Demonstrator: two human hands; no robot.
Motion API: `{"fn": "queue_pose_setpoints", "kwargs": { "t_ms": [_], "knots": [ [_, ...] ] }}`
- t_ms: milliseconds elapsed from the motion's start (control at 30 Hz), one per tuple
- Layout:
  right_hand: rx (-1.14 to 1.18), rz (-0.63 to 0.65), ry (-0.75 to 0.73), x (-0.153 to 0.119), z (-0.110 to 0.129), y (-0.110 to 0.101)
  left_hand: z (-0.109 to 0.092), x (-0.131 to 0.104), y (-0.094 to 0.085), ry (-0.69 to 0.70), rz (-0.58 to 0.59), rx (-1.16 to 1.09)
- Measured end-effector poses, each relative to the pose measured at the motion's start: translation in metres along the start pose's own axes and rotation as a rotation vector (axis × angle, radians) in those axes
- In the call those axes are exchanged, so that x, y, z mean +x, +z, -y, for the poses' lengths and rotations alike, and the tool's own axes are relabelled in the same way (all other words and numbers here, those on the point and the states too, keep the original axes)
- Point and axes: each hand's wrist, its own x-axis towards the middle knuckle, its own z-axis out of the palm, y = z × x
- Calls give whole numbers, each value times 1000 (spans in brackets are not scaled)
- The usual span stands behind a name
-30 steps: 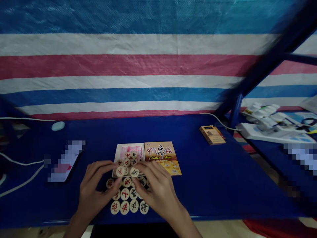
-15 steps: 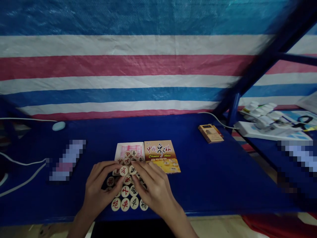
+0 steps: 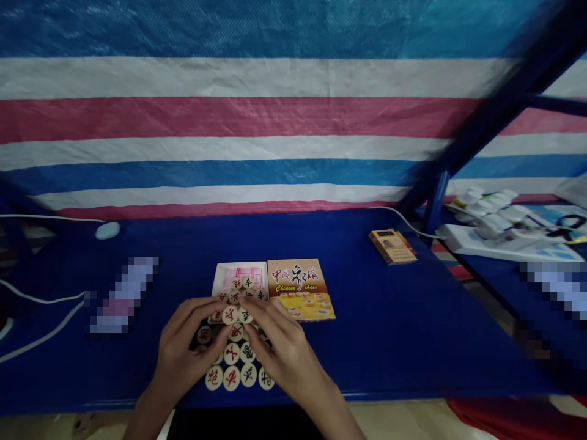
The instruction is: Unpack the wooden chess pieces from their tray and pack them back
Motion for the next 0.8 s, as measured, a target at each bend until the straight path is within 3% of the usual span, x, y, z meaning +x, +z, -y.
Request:
{"fn": "queue_pose_setpoints", "kwargs": {
  "t_ms": [800],
  "knots": [
    [29, -136, 46, 1, 0, 1, -2, 3, -3, 5, -1, -68]
  ]
}}
